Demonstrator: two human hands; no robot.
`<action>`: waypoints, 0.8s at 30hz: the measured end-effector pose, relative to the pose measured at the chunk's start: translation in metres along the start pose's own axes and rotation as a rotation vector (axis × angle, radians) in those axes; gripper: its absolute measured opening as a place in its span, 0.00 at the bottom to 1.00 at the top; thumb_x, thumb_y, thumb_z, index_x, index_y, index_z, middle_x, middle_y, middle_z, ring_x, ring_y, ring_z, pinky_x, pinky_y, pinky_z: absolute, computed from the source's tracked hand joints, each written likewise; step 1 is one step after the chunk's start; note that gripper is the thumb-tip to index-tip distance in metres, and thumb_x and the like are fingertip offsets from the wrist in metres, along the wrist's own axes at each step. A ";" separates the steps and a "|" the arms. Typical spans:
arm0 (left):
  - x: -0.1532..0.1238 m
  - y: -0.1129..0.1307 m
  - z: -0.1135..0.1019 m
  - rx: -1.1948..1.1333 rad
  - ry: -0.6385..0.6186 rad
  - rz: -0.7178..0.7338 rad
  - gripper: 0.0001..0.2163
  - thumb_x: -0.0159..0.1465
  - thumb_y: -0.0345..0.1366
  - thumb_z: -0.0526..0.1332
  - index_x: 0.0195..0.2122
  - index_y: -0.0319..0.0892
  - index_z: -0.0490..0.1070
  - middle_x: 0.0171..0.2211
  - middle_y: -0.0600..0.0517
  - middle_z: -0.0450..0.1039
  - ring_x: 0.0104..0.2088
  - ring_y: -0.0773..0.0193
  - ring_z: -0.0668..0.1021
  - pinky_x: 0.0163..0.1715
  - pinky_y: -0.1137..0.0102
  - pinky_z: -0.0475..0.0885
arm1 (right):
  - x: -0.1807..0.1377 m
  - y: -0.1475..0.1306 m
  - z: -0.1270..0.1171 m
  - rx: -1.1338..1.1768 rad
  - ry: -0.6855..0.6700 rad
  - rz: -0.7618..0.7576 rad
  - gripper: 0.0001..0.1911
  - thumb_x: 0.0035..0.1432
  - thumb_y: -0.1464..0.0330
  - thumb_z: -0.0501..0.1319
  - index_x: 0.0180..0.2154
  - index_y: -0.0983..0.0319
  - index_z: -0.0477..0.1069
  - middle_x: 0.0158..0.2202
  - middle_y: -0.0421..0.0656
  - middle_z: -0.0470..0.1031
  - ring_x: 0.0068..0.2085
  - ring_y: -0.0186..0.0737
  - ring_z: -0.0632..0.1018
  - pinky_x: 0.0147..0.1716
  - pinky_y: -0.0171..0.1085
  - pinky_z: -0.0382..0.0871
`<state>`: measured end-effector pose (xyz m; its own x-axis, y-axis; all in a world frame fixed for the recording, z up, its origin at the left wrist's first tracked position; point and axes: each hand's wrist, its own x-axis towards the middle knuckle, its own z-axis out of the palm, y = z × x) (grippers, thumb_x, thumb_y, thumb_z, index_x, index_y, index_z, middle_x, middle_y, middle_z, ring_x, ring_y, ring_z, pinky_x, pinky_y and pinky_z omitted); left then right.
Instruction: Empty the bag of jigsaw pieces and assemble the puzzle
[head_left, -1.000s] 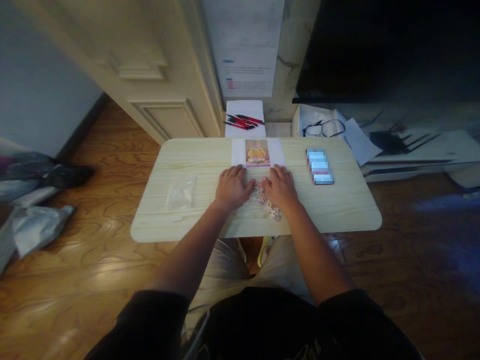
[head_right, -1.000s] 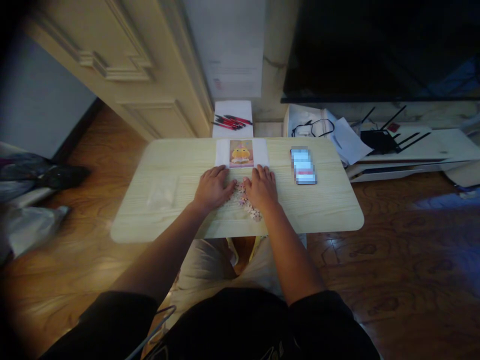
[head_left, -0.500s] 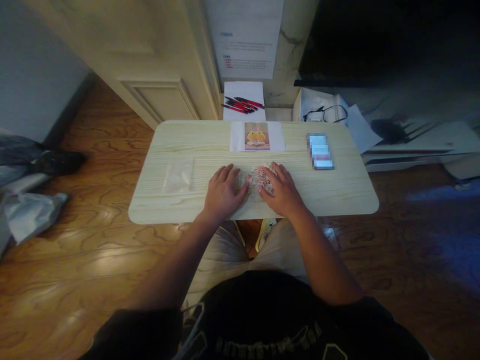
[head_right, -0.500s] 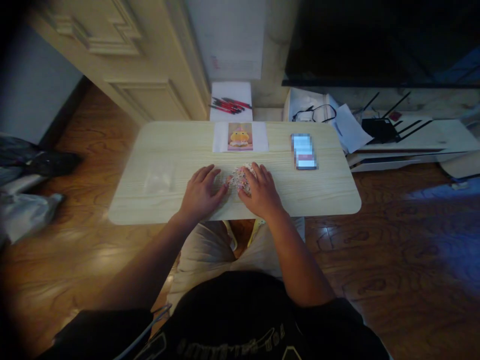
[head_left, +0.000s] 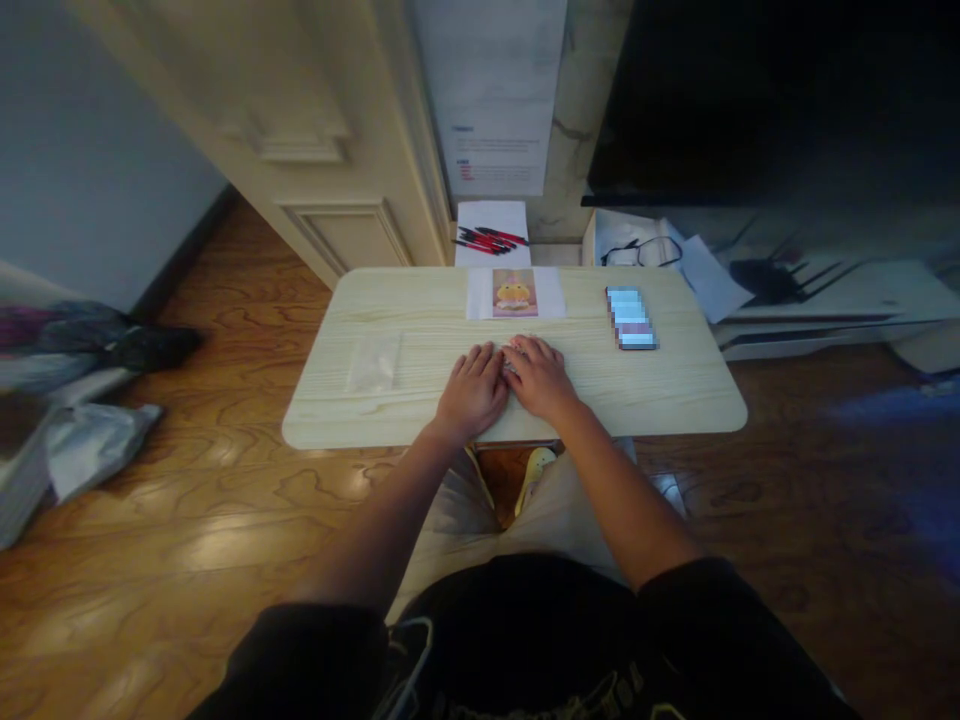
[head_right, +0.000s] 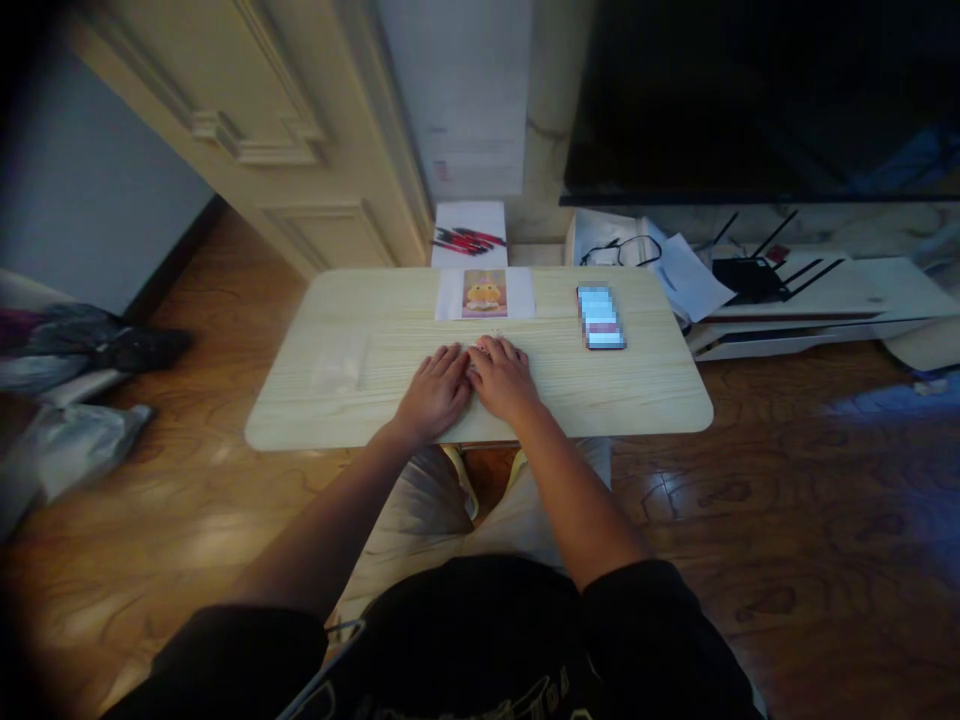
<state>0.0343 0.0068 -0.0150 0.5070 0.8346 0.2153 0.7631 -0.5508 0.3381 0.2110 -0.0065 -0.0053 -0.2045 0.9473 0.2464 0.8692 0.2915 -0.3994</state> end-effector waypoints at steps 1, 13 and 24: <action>0.003 -0.002 0.001 -0.007 0.020 0.000 0.26 0.70 0.38 0.55 0.69 0.43 0.63 0.70 0.41 0.63 0.71 0.45 0.65 0.69 0.45 0.61 | 0.002 0.002 -0.001 -0.003 0.001 0.003 0.21 0.70 0.64 0.59 0.62 0.56 0.71 0.65 0.51 0.68 0.65 0.57 0.65 0.64 0.58 0.61; 0.016 -0.013 0.002 -0.148 0.171 -0.044 0.13 0.71 0.43 0.59 0.47 0.46 0.80 0.52 0.46 0.79 0.55 0.52 0.77 0.59 0.53 0.72 | 0.018 0.026 0.004 0.159 0.058 -0.037 0.14 0.74 0.65 0.54 0.50 0.60 0.77 0.48 0.50 0.76 0.51 0.48 0.74 0.56 0.45 0.68; 0.029 -0.012 -0.003 -0.194 0.155 -0.069 0.13 0.68 0.40 0.61 0.51 0.45 0.78 0.47 0.48 0.81 0.49 0.53 0.79 0.56 0.56 0.72 | 0.025 0.046 0.004 0.522 0.179 0.168 0.13 0.66 0.65 0.58 0.49 0.60 0.76 0.44 0.45 0.82 0.43 0.42 0.81 0.45 0.39 0.75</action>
<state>0.0386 0.0381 -0.0101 0.3775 0.8694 0.3188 0.6950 -0.4935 0.5229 0.2441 0.0314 -0.0214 0.0364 0.9623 0.2694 0.5363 0.2086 -0.8178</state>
